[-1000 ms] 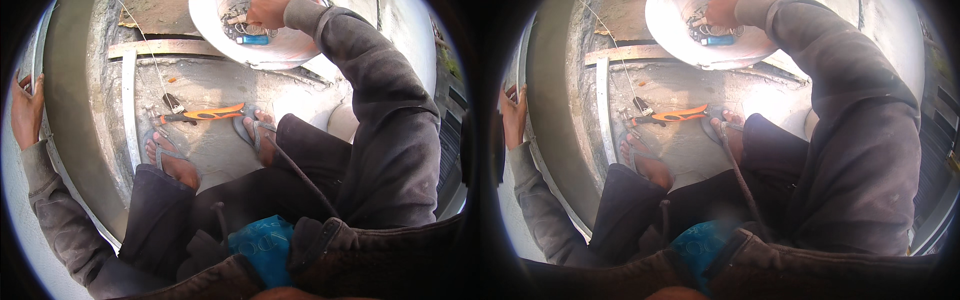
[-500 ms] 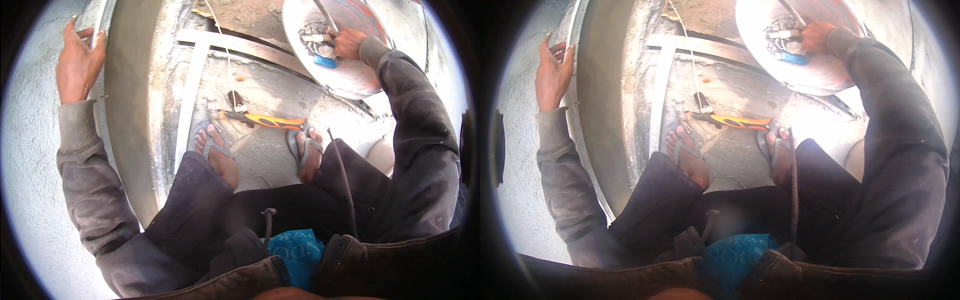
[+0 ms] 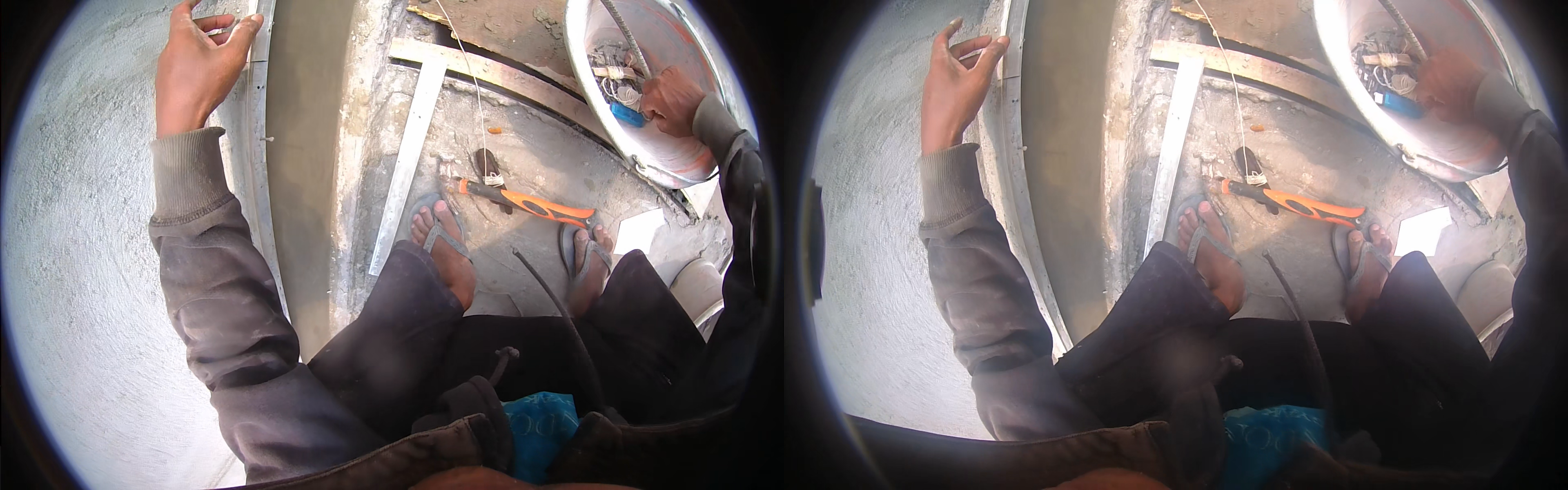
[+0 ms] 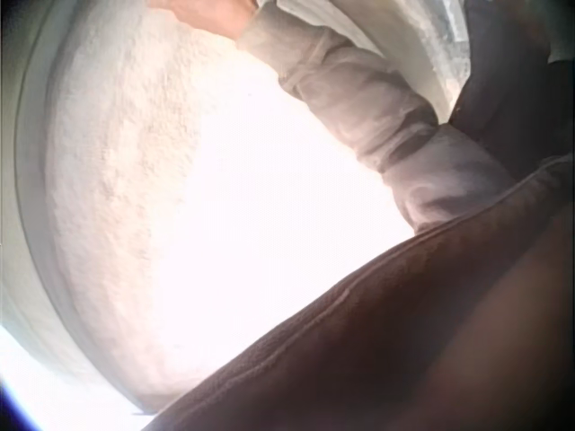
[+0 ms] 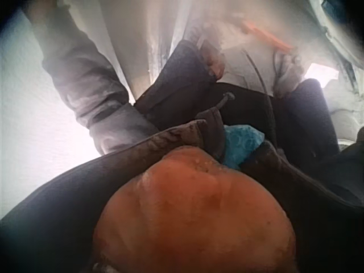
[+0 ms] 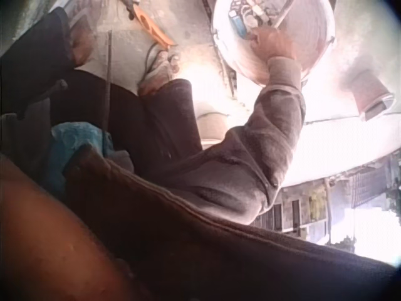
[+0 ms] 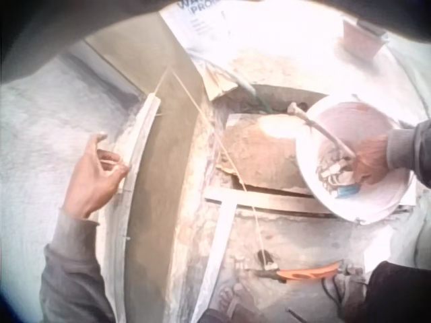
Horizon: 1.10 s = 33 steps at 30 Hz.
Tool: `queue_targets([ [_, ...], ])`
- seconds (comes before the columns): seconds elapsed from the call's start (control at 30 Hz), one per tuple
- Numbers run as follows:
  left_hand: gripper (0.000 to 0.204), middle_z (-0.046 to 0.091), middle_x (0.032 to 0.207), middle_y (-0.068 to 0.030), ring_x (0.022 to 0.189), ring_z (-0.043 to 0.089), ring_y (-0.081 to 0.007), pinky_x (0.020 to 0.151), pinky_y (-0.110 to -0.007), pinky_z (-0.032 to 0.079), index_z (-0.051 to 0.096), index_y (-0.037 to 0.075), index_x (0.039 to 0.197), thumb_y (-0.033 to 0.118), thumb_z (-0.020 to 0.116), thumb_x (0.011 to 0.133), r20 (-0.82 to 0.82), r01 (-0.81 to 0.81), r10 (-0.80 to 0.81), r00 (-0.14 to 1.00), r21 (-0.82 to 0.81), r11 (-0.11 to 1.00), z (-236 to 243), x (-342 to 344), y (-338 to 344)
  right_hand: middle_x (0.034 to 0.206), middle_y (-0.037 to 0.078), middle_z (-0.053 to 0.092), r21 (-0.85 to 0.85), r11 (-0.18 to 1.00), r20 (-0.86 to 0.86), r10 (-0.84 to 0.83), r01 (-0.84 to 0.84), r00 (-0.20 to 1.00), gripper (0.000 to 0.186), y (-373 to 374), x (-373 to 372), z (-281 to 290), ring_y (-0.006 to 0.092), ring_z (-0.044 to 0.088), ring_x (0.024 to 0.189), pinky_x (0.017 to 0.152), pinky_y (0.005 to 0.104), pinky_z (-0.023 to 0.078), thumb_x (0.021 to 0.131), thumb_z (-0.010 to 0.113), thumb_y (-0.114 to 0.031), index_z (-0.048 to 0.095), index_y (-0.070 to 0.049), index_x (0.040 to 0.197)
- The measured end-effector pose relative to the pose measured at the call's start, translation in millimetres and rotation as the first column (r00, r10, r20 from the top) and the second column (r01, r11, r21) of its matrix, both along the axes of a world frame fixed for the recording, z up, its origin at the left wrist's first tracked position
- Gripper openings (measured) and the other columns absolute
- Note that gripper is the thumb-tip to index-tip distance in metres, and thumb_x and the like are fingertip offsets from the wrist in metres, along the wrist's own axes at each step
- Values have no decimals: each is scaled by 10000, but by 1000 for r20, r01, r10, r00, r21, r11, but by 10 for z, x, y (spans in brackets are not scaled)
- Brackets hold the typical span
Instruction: The person positions a metal trim strip along a curved concrete edge, aligns it with a string line, and hammers nails to secure it. They then pick up a bucket and apply a substance to the wall with a brush.
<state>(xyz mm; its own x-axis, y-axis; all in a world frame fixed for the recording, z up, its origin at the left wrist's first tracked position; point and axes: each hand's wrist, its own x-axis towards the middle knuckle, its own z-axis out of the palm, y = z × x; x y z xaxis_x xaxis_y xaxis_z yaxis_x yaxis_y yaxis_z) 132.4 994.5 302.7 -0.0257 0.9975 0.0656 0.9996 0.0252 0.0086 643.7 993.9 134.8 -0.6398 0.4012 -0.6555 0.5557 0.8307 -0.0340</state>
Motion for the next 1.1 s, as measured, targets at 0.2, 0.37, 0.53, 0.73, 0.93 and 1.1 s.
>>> queue_targets([
  [0.2, 764, 639, 1215, -168, 1118, 634, -305, 905, -416, 534, 370, 12, 1427, 287, 744, 820, -145, 145, -141, 979, 13, 989, -173, 5, -114, 1079, 161, 612, -8, 962, -672, -209, 274, 711, 117, -119, -393, 834, 341, 619, 966, 805, 429, 494, 928, 483, -78, 536, -64, 1031],
  [0.37, 730, 654, 1167, -173, 1066, 651, -317, 891, -410, 523, 402, 12, 1401, 247, 745, 801, -143, 153, -143, 979, 60, 986, -224, 54, -157, 787, 123, 617, -118, 967, -978, -153, 226, 141, 54, 72, -1846, 954, 269, 620, 706, 681, 381, 517, 838, 595, -72, 614, -30, 867],
  [0.53, 697, 671, 1122, -155, 1012, 662, -321, 860, -405, 519, 429, 16, 1379, 234, 739, 793, -105, 136, -125, 987, 100, 986, -227, 66, -191, 798, 179, 594, -335, 799, -939, -240, 499, -247, 119, 29, -3197, 812, 364, 601, 710, 666, 456, 499, 861, 581, -112, 586, -5, 809],
  [0.73, 685, 680, 1096, -144, 994, 664, -317, 847, -399, 518, 444, 19, 1372, 234, 741, 793, -126, 94, -80, 989, 104, 990, -242, 116, -203, 808, 196, 598, -506, 691, -854, -318, 517, -411, 129, -131, -3640, 467, 408, 606, 755, 672, 493, 490, 882, 563, -147, 574, -29, 833],
  [0.93, 648, 685, 1068, -138, 981, 666, -308, 838, -394, 520, 461, 62, 1379, 192, 734, 805, -129, 81, -70, 989, 87, 993, -241, 147, -208, 773, 188, 596, -523, 700, -815, -244, 486, -526, 129, -86, -3817, 405, 403, 611, 735, 644, 487, 491, 883, 559, -145, 568, -38, 812],
  [1.1, 658, 683, 1068, -138, 961, 671, -305, 834, -386, 520, 456, 99, 1397, 163, 736, 804, -120, 117, -107, 987, 85, 989, -240, 142, -208, 760, 191, 600, -535, 700, -808, -261, 473, -528, 130, -68, -3852, 437, 409, 612, 719, 630, 497, 489, 877, 557, -137, 574, -36, 798],
])
